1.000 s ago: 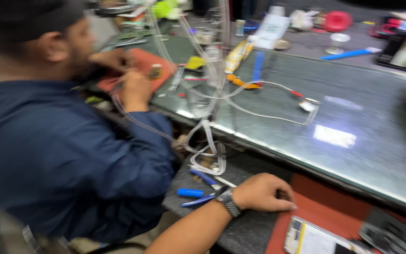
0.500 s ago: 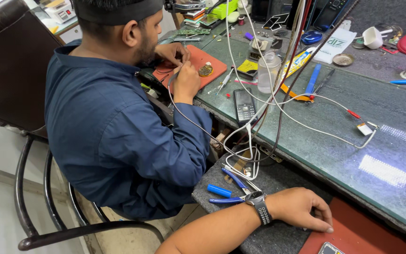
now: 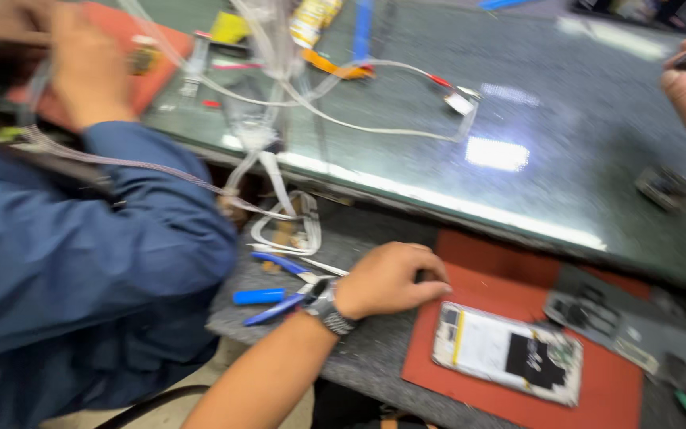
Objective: The person uses a small screwdriver to remove screws from the back of a disassembled smartphone. They place the screws on the work surface and continue unscrewing additional fasteners from different locations on the phone chassis.
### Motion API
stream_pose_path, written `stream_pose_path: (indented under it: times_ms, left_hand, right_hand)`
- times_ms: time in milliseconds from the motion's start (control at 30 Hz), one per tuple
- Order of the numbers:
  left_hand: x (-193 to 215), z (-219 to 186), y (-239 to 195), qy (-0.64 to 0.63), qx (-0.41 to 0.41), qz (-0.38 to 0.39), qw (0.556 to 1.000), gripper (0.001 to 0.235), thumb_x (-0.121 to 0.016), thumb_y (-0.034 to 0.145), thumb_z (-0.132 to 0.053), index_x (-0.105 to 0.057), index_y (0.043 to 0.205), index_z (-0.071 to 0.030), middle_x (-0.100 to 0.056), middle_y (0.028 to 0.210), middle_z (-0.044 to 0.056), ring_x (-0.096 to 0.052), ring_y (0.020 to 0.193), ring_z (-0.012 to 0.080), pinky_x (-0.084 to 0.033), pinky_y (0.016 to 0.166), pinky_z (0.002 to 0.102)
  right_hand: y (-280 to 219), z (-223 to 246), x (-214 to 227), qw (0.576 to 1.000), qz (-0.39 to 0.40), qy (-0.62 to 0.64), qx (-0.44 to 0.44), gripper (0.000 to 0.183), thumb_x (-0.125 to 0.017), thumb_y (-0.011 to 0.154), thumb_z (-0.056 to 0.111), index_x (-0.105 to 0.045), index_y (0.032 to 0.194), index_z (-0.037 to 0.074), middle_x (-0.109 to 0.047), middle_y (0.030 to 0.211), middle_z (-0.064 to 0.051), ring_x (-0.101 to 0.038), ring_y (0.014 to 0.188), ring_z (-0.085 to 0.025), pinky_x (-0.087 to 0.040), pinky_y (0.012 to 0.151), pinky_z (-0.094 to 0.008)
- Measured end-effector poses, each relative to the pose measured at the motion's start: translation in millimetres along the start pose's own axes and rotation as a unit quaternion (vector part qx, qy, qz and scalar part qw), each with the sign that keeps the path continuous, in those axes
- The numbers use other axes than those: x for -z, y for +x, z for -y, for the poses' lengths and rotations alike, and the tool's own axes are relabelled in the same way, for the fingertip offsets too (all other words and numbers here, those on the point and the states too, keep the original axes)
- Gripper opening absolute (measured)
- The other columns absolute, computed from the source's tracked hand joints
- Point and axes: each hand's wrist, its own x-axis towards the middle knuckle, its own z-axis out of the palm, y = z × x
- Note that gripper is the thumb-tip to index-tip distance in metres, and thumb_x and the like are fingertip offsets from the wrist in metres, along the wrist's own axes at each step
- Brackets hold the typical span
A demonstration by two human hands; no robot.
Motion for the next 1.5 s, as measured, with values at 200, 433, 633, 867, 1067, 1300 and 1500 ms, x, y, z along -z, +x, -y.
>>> stream_pose_path:
  times_ms: [200,433,633,867,1067,1300,1500]
  left_hand:
    - [7.9,-23.2,0.6,0.005,0.023,0.028,0.999,0.015,-0.073,0.087,-0.024,-0.077,0.090,-0.010,-0.074,0.091,0.007,-0.072,0.082,0.0275,-0.056,0.070,0.038]
    - [1.3,-29.5,3.7,-0.078,0.042,0.036,0.995,0.014,-0.076,0.087,-0.018,-0.077,0.096,-0.008,-0.073,0.088,0.006,-0.074,0.073,0.0176,-0.056,0.062,0.030]
    - [2.9,-30.2,1.1,-0.115,0.038,0.027,0.992,0.013,-0.076,0.088,-0.015,-0.077,0.098,-0.006,-0.071,0.089,0.005,-0.071,0.071,0.0135,-0.055,0.061,0.027]
    - [4.9,-32.7,-2.5,-0.124,0.033,0.046,0.991,0.012,-0.077,0.089,-0.019,-0.076,0.095,-0.008,-0.072,0.089,0.004,-0.071,0.071,0.0115,-0.055,0.061,0.026]
    - [3.8,-34.0,-0.9,-0.109,0.043,0.063,0.991,0.013,-0.078,0.088,-0.024,-0.077,0.093,-0.011,-0.072,0.086,0.002,-0.070,0.069,0.0107,-0.055,0.058,0.027]
    - [4.0,-35.9,-2.8,-0.101,0.030,0.073,0.992,0.012,-0.076,0.088,-0.022,-0.076,0.092,-0.011,-0.069,0.084,0.003,-0.069,0.066,0.0128,-0.054,0.058,0.028]
    - [3.4,-39.3,-1.1,-0.091,0.015,0.078,0.993,0.011,-0.075,0.087,-0.020,-0.075,0.092,-0.010,-0.070,0.087,0.003,-0.071,0.071,0.0165,-0.056,0.061,0.030]
  right_hand:
    - [-160.4,58.9,65.4,0.956,-0.001,0.236,-0.172,0.023,-0.052,0.114,0.014,-0.064,0.129,0.001,-0.060,0.075,-0.012,-0.058,0.059,-0.016,-0.050,0.057,-0.032]
    - [-282.2,118.5,82.0,0.847,-0.047,0.464,-0.255,0.033,-0.046,0.115,0.027,-0.064,0.115,-0.001,-0.059,0.093,-0.015,-0.062,0.080,-0.023,-0.054,0.077,-0.038]
    - [-309.4,154.1,59.1,0.632,-0.061,0.733,-0.246,0.029,-0.048,0.115,0.025,-0.059,0.117,-0.002,-0.056,0.110,-0.021,-0.068,0.090,-0.035,-0.061,0.080,-0.055]
    - [-305.9,162.3,41.3,0.517,-0.079,0.819,-0.236,0.006,-0.055,0.112,0.000,-0.056,0.117,0.001,-0.054,0.111,-0.020,-0.067,0.102,-0.036,-0.058,0.095,-0.057]
    - [-284.1,170.0,43.4,0.640,-0.064,0.729,-0.233,0.022,-0.053,0.106,-0.001,-0.054,0.126,0.009,-0.061,0.118,-0.021,-0.071,0.108,-0.034,-0.060,0.101,-0.056]
    - [-252.4,218.4,58.8,0.806,0.012,0.568,-0.169,0.022,-0.057,0.099,-0.001,-0.052,0.120,0.005,-0.065,0.120,-0.020,-0.072,0.114,-0.029,-0.060,0.104,-0.046]
    - [-230.2,237.7,47.2,0.880,0.034,0.464,-0.094,0.021,-0.067,0.092,0.001,-0.059,0.111,0.003,-0.069,0.115,-0.017,-0.073,0.107,-0.023,-0.061,0.095,-0.035]
